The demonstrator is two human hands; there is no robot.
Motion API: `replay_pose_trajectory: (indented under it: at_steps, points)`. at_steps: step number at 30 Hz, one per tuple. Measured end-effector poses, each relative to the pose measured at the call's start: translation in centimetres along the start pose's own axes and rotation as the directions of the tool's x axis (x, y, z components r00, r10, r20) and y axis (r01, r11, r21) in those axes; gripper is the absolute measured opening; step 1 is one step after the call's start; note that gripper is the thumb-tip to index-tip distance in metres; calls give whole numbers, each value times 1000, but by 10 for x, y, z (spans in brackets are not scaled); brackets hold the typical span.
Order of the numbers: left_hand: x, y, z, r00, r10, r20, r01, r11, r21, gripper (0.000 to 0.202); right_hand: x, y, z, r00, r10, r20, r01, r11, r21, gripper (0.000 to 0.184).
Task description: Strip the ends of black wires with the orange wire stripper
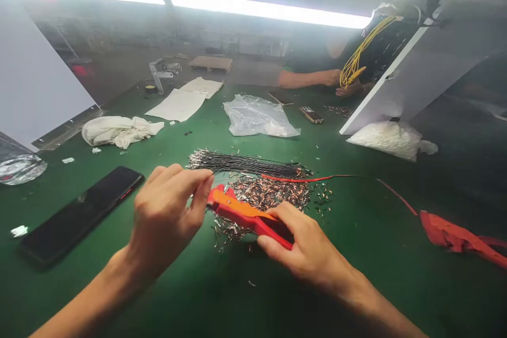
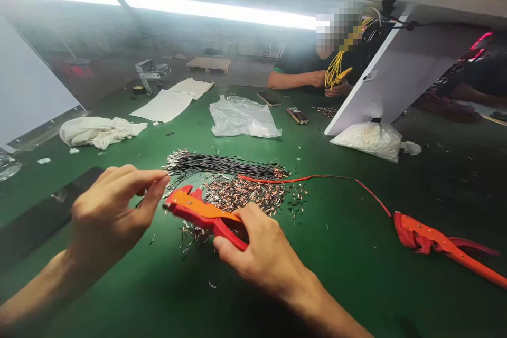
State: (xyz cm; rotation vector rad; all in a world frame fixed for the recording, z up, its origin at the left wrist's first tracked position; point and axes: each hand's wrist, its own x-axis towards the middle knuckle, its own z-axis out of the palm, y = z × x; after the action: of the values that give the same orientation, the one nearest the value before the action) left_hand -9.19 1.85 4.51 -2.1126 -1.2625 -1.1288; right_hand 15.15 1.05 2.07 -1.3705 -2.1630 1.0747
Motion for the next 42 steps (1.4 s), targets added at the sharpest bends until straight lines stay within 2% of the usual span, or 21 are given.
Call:
replay_pose_trajectory:
  at_steps: [1, 3, 4, 6, 9, 16, 22, 25, 27, 30, 32, 35, 39, 41, 42]
  points:
    - [-3, 2, -1, 1000, 19, 1, -19, 1000, -7, 11, 1, 0, -1, 997, 40, 59, -49, 984, 169, 30]
    - [-8, 5, -3, 997, 77, 2, -77, 997, 0, 18, 2, 0, -3, 976, 44, 211, -146, 854, 500, 39]
    - [-10, 4, -5, 994, 109, 23, -109, 994, 3, 21, 1, -1, -3, 963, 12, 269, -182, 767, 615, 43]
    - [-9, 1, -8, 990, 138, -16, -138, 990, 26, 21, -2, -5, -3, 944, -37, 328, -226, 651, 725, 46]
    - [-8, -6, -10, 987, 134, -86, -131, 991, 37, 17, -6, -10, -2, 937, -34, 349, -265, 582, 769, 43]
    - [-35, 3, -7, 998, 65, 19, -63, 995, -72, 26, -5, -3, 9, 954, -122, 273, -202, 410, 889, 36]
    - [-42, 4, -6, 1000, 24, -7, -25, 988, -151, 28, -8, 0, 19, 918, -154, 364, -325, 231, 917, 49]
    - [-42, 0, -7, 1000, 20, -16, -22, 987, -159, 30, -9, 0, 25, 931, -139, 339, -300, 240, 923, 52]
    - [-42, -1, -7, 1000, 12, -15, -14, 986, -167, 31, -9, 0, 28, 936, -127, 327, -290, 248, 924, 46]
    - [-42, 0, -7, 1000, 27, -12, -28, 985, -173, 33, -10, -1, 31, 914, -174, 367, -333, 199, 922, 33]
    - [-43, 1, -6, 999, 49, -5, -49, 982, -180, 33, -11, -3, 30, 899, -214, 383, -352, 169, 921, 32]
    - [-44, 2, -6, 998, 54, 16, -50, 982, -183, 31, -10, -5, 30, 899, -224, 376, -352, 142, 925, 37]
    - [-45, 9, -12, 998, 56, 33, -48, 980, -192, 25, -9, -6, 29, 903, -218, 370, -365, 63, 929, 47]
    - [-45, 18, -15, 991, 123, 56, -106, 965, -239, 16, -8, -5, 28, 910, -189, 370, -366, 54, 929, 54]
    - [-45, 24, -16, 972, 214, 97, -180, 943, -279, 14, -8, -5, 27, 916, -159, 367, -363, 59, 930, 58]
